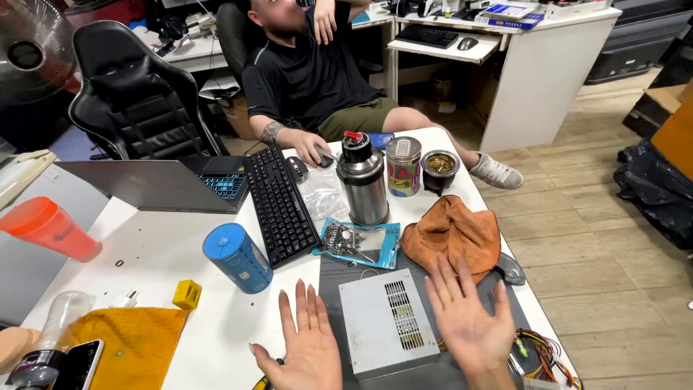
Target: Cleaning a computer power supply unit by brushing off dust and wiping the exterior with a cloth.
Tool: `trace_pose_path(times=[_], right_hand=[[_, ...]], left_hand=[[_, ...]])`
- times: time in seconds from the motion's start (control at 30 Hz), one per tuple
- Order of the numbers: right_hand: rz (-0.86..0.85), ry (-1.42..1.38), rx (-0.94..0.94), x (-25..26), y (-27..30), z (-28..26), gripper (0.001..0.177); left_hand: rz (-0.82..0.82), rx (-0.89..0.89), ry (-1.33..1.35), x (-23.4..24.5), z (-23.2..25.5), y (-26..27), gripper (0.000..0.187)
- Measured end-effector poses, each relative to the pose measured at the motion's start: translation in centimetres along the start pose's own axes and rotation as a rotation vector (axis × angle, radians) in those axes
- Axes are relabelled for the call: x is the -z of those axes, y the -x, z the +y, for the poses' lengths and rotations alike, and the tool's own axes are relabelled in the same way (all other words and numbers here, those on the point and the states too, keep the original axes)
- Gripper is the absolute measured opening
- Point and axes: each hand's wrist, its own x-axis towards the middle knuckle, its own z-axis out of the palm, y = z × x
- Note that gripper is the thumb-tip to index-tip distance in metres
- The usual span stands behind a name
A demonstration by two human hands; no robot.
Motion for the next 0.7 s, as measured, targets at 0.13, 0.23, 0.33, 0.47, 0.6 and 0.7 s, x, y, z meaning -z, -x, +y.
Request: trace_pose_path(times=[0.13, 0.23, 0.33, 0.47, 0.6, 0.7], right_hand=[[0.158, -0.065, 0.008, 0.6, 0.4, -0.8, 0.070], [0.176, -0.061, 0.010, 0.2, 0.6, -0.4, 0.071], [0.162, -0.060, -0.008, -0.4, 0.6, -0.1, 0.071], [0.161, -0.039, -0.033, -0.6, 0.5, -0.2, 0.069], [0.096, -0.018, -0.040, -0.4, 0.2, -0.8, 0.065], [0.109, -0.003, -0.012, -0.5, 0.0, -1.4, 0.064]], left_hand=[[0.111, 0.019, 0.029, -1.0, 0.1, 0.8, 0.097], [0.112, 0.112, 0.086, -1.1, -0.1, 1.2, 0.094], [0.016, 0.144, 0.098, -0.6, -0.4, 1.4, 0.093], [-0.237, 0.166, 0.034, 1.8, -0.2, 0.7, 0.086], [-0.279, 0.138, -0.008, 2.8, 0.7, -0.5, 0.085], [-0.283, 0.152, 0.036, 3.0, 2.3, -1.5, 0.084]])
